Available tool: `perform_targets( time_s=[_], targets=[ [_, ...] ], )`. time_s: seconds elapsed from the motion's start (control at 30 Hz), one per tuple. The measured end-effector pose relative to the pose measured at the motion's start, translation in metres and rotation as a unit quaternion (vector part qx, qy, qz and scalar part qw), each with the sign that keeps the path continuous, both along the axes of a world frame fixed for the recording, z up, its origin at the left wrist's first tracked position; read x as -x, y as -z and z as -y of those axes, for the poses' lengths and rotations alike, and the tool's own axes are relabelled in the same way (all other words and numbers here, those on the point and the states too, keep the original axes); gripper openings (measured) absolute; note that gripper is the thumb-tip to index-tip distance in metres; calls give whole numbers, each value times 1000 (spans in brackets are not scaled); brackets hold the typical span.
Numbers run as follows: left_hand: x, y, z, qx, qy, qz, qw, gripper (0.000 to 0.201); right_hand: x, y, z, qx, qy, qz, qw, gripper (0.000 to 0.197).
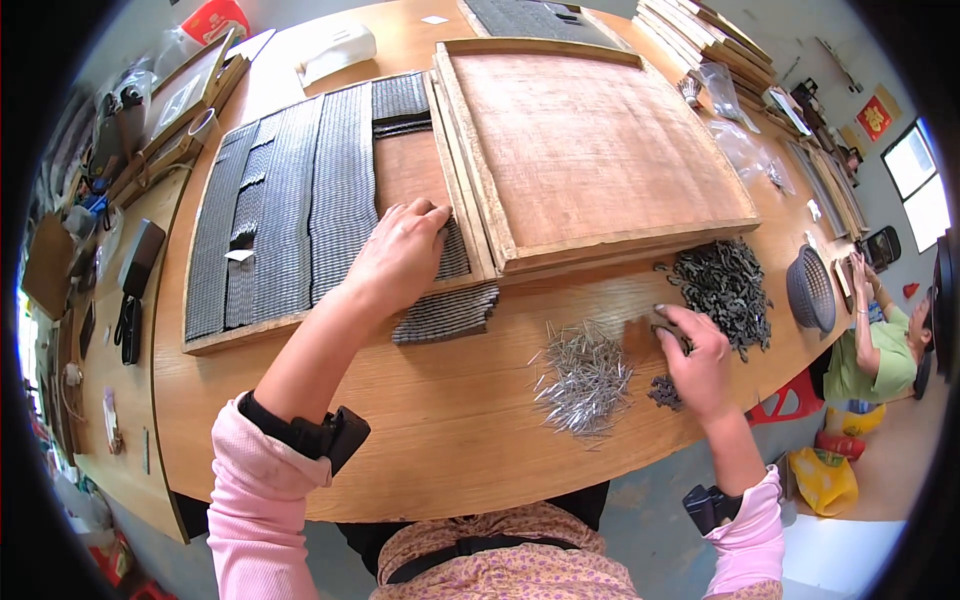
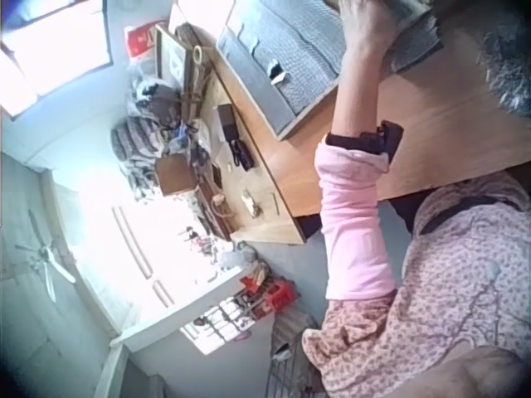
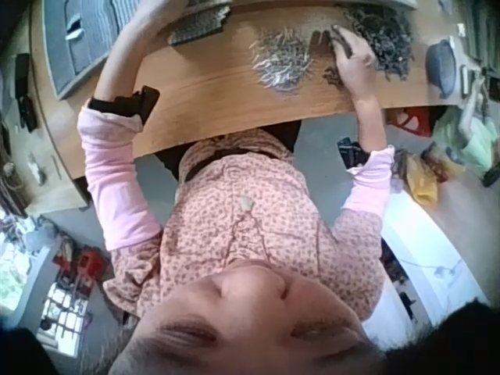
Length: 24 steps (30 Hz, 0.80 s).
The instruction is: The person is assembling small metal pins or components and placing them into a partitioned tray.
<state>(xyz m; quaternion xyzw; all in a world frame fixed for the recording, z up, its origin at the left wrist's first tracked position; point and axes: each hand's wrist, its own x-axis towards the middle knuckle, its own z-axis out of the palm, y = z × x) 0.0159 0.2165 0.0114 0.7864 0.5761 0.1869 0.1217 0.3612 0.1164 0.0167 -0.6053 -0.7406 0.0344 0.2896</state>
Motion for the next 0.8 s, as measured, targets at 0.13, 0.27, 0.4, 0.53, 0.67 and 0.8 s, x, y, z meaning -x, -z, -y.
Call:
perform_targets(
  time_s=[0.13, 0.27, 0.4, 0.53, 0.67, 0.8],
  targets=[
    [8, -2, -18, 34, -1, 78, 996, 25, -28, 7, 4, -13, -59, 108, 992, 15],
    [14, -12, -33, 158, -10, 123, 980, 22, -22, 10, 1, 22, -13, -28, 999, 15],
    [7, -17, -10, -32, -29, 230, 972, 15, 3, 4, 20, 149, 1, -355, 923, 14],
    [-9, -41, 64, -42, 21, 238, 970, 8, 43, -11, 40, 174, -75, -460, 867, 18],
    [-19, -38, 146, 215, 51, 352, 909, 14, 87, -14, 53, 216, -180, -488, 826, 15],
    [-27, -22, 196, 251, -26, 445, 859, 18, 114, -11, 62, 252, -223, -455, 824, 17]
  ],
)
